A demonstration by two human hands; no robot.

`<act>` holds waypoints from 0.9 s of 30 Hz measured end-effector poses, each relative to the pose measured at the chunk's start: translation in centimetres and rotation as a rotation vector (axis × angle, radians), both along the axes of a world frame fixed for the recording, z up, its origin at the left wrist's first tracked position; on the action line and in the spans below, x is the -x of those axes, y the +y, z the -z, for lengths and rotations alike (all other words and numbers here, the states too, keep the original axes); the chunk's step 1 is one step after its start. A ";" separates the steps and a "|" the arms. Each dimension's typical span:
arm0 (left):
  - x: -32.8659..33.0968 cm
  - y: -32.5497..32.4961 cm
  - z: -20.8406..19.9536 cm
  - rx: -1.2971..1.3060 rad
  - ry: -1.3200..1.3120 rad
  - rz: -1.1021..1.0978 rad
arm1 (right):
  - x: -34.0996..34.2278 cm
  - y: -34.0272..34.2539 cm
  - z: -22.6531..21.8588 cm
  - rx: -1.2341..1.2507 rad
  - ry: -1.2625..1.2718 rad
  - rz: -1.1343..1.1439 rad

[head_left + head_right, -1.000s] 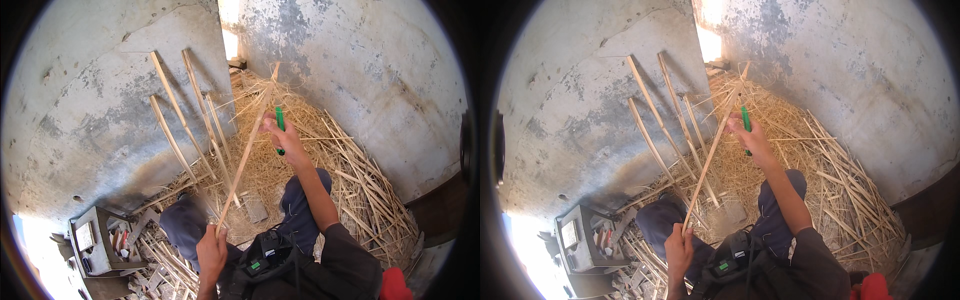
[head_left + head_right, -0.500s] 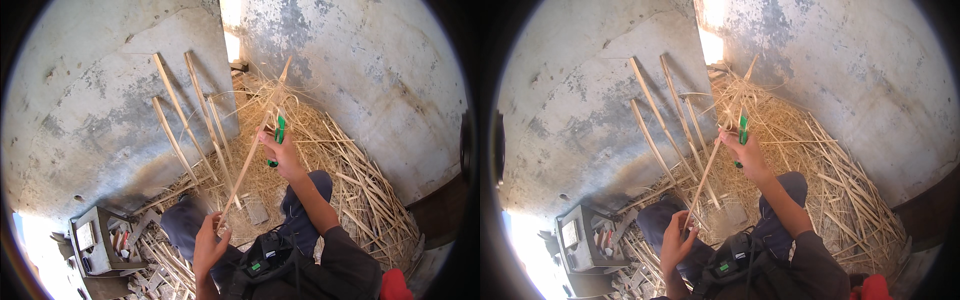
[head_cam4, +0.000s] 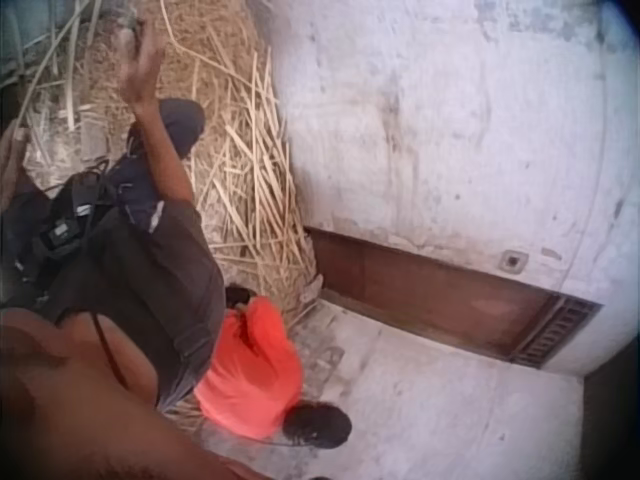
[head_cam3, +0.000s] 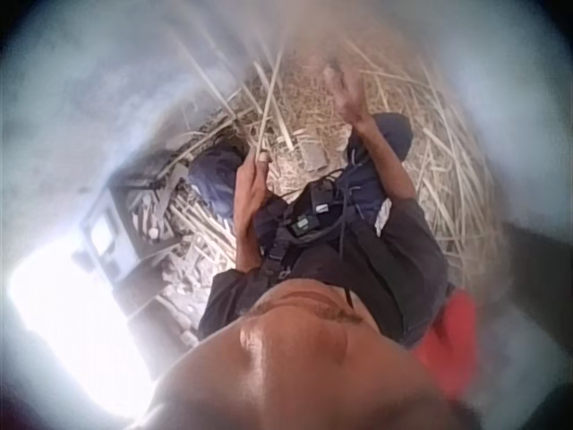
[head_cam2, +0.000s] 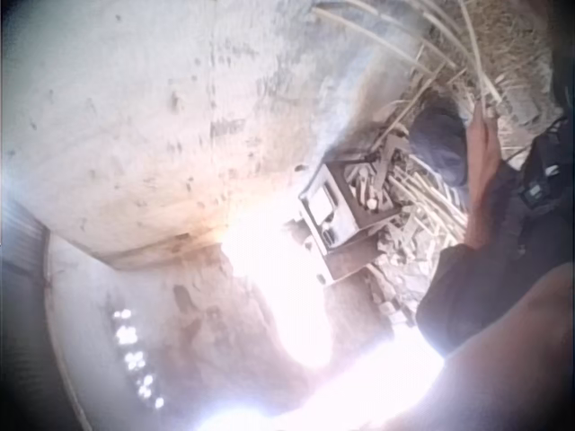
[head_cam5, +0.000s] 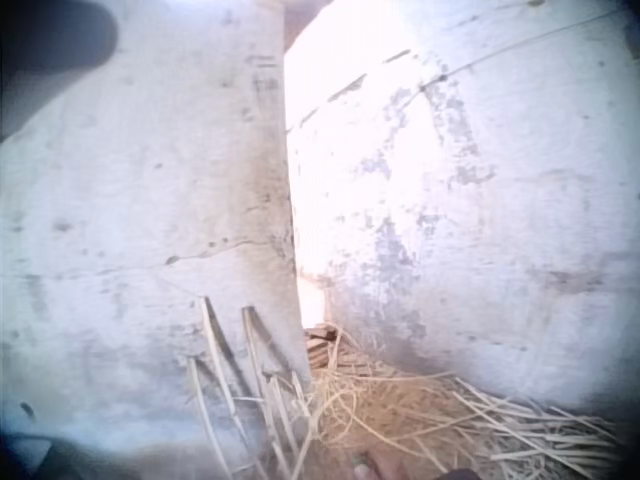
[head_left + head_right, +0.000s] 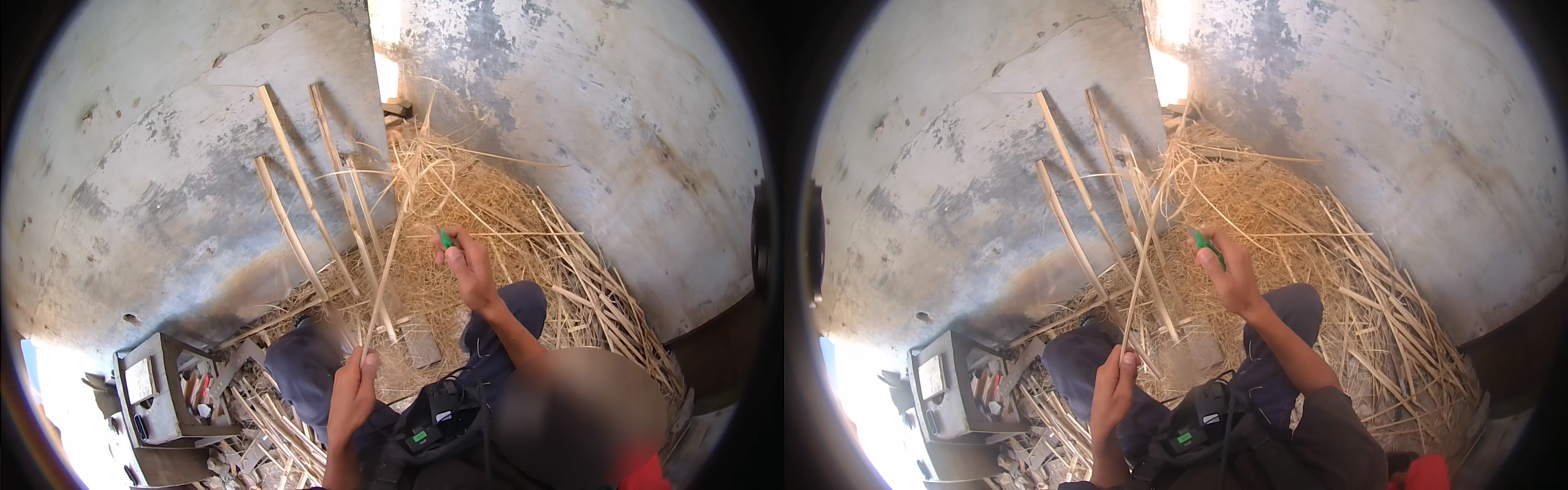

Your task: The person sits on the floor and uses a green utility knife to split a long bamboo pole into thin strips. They hold the pole with their left hand and carefully shave off the outer layers with the knife in their right hand, creating a pile of bamboo shavings on the floor.

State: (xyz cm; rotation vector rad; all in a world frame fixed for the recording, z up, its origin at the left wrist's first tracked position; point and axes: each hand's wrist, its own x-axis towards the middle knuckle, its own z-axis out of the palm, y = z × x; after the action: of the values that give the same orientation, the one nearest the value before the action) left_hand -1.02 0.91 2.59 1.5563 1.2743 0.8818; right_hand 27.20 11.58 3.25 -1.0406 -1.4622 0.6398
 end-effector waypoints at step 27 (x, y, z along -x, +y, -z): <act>-1.0 -3.0 -1.5 -0.009 0.163 0.079 | -2.9 2.0 -4.5 -0.282 -0.493 0.440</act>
State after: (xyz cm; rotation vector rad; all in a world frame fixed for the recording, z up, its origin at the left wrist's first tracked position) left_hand -0.02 -2.10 4.13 1.7023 1.3145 0.7237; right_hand 30.06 13.63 7.77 -1.2929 -1.6053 -0.1495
